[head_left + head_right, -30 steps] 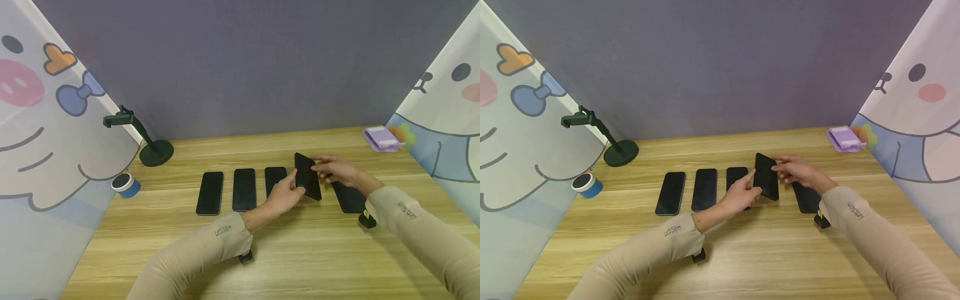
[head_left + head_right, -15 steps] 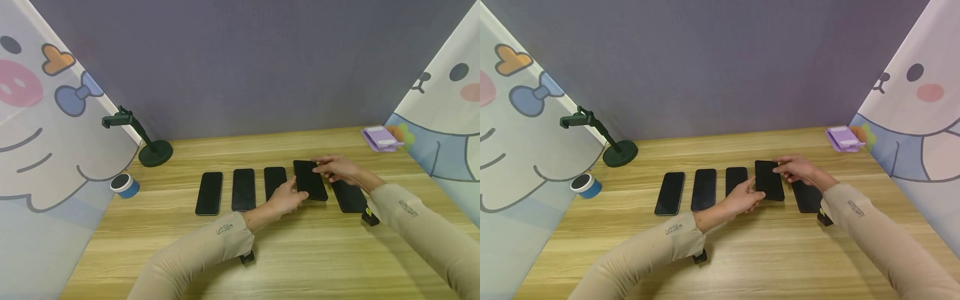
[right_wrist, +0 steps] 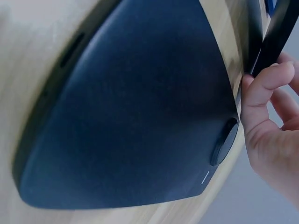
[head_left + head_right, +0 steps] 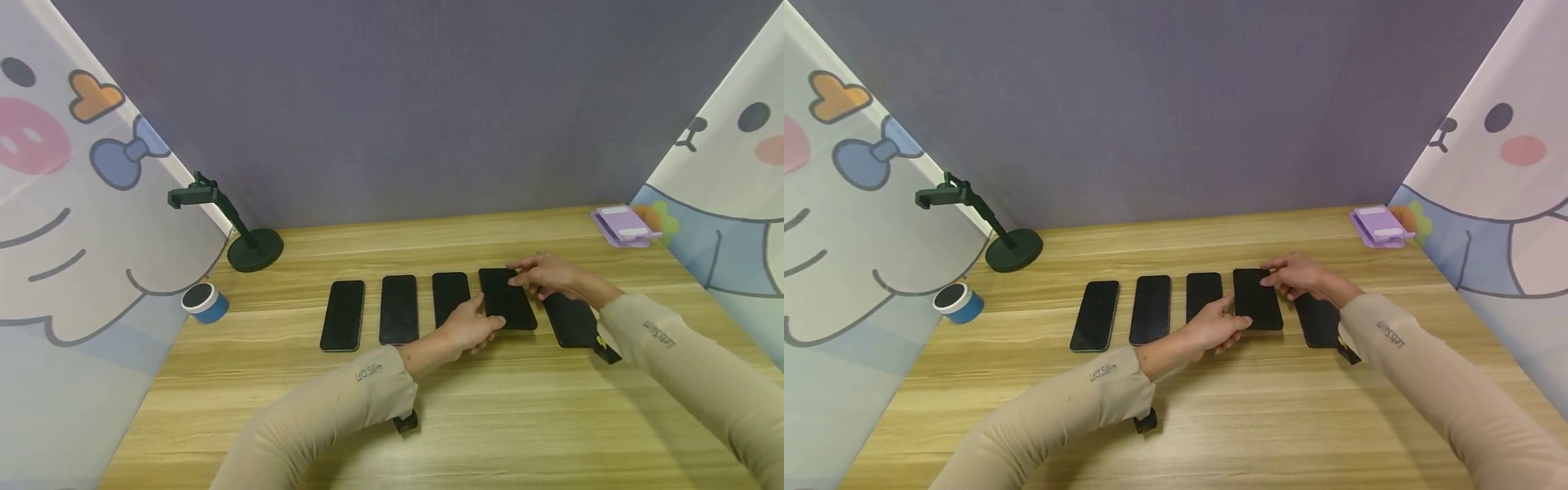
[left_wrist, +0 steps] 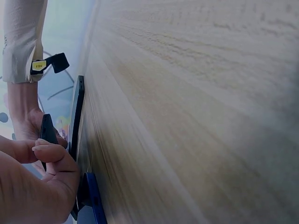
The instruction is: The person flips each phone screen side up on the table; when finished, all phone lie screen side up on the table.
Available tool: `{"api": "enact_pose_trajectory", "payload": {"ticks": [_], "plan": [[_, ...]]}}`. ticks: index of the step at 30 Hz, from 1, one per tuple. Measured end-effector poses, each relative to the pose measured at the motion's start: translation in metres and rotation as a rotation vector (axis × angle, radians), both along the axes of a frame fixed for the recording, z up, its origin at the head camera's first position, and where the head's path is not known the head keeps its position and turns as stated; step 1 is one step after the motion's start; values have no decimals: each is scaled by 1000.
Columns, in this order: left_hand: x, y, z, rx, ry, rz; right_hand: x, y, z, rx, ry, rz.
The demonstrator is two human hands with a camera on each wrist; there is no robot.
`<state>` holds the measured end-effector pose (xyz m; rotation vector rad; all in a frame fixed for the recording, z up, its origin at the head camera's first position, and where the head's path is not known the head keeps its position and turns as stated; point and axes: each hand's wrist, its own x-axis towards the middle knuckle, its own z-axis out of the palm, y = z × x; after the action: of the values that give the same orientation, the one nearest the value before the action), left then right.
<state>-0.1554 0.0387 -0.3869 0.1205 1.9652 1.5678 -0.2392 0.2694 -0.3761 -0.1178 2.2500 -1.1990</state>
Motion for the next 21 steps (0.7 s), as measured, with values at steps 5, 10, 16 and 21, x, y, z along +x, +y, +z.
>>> {"api": "enact_pose_trajectory", "payload": {"ticks": [5, 10, 16, 21], "plan": [[0, 1, 0, -11, -17, -6, 0, 0, 1, 22, 23, 45], [-1, -1, -1, -31, -24, -26, 0, -2, 1, 56, 55, 61], [-5, -3, 1, -53, -56, -104, 1, -3, 1, 76, 100, 71], [-10, -3, 6, -83, -82, -173, 2, -2, -2, 73, 134, 73]]}}
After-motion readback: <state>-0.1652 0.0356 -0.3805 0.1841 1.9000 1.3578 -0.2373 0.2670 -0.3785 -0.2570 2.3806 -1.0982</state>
